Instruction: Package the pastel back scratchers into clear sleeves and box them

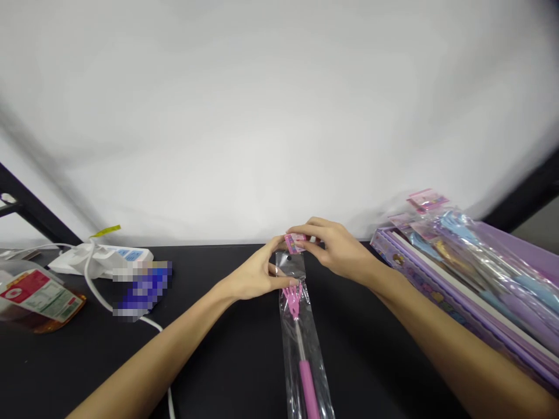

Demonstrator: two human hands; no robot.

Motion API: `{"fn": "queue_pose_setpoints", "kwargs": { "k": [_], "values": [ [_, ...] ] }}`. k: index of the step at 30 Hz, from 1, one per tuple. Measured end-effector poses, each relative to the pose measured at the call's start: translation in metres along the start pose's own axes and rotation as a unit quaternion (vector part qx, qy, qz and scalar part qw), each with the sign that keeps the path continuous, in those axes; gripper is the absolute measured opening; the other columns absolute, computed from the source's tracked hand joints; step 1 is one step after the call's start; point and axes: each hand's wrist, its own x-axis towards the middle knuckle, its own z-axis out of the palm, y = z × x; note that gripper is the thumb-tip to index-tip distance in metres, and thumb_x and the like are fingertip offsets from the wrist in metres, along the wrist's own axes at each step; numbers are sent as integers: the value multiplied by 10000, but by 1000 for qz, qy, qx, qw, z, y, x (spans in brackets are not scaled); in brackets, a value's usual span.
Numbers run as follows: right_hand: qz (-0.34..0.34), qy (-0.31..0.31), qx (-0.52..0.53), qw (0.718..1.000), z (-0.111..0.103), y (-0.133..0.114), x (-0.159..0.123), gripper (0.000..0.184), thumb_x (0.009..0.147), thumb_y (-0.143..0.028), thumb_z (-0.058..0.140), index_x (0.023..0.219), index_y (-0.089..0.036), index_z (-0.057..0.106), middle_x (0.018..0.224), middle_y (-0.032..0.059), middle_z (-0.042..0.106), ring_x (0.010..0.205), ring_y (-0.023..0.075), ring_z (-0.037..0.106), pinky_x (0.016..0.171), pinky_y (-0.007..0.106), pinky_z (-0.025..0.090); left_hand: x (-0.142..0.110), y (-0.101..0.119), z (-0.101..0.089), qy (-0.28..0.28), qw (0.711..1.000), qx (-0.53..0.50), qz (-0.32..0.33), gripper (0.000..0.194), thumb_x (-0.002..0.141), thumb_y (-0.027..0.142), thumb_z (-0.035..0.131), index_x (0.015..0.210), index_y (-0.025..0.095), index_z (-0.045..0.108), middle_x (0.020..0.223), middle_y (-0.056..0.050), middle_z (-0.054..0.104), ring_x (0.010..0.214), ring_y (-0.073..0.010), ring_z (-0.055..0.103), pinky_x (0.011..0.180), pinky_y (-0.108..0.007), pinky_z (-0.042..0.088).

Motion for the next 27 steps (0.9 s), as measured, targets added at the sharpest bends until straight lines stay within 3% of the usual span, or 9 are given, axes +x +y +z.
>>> {"fn": "queue_pose_setpoints", "kwargs": {
  "k": [8, 12, 18, 21, 27],
  "values": [
    [-52, -16, 6, 999, 1, -1, 0, 380, 931, -111, 457, 1237, -255, 630, 1141, 42, 680, 1024, 189, 630, 886, 317, 478, 0, 0, -2, 0, 1000, 3, 0, 867, 760, 254, 768, 1452, 381, 261, 1473, -154, 368, 705, -103, 683, 664, -287, 541],
    [-20, -34, 1, 999, -2, -3, -1, 399, 940, -134, 451, 1282, -282, 592, 1133, 20, 703, 993, 194, 656, 846, 319, 487, -1, 2, -3, -8, 1000, 1, -1, 859, 777, 229, 746, 1453, 375, 237, 1420, -139, 424, 709, -101, 681, 686, -289, 525],
    [-46, -31, -9, 998, -2, -6, -3, 363, 952, -168, 446, 1280, -250, 577, 1199, 64, 670, 1053, 217, 624, 876, 337, 459, -2, 9, -1, -17, 1000, 5, 7, 853, 771, 208, 741, 1444, 355, 239, 1388, -144, 460, 679, -86, 663, 700, -295, 516],
    [-33, -46, 3, 998, -3, -9, -4, 339, 965, -196, 428, 1278, -232, 555, 1115, 74, 692, 973, 212, 638, 813, 323, 458, -2, 12, 0, -11, 1000, -7, 10, 852, 753, 214, 760, 1420, 348, 248, 1392, -158, 467, 670, -91, 666, 694, -290, 520],
    [-39, -50, -29, 998, -3, -10, -3, 282, 935, -183, 475, 1188, -211, 598, 1062, 72, 701, 921, 210, 628, 772, 304, 428, -2, 10, -1, 22, 998, -52, -4, 834, 697, 195, 810, 1365, 304, 323, 1335, -147, 532, 747, -144, 701, 832, -390, 527]
  ]
}}
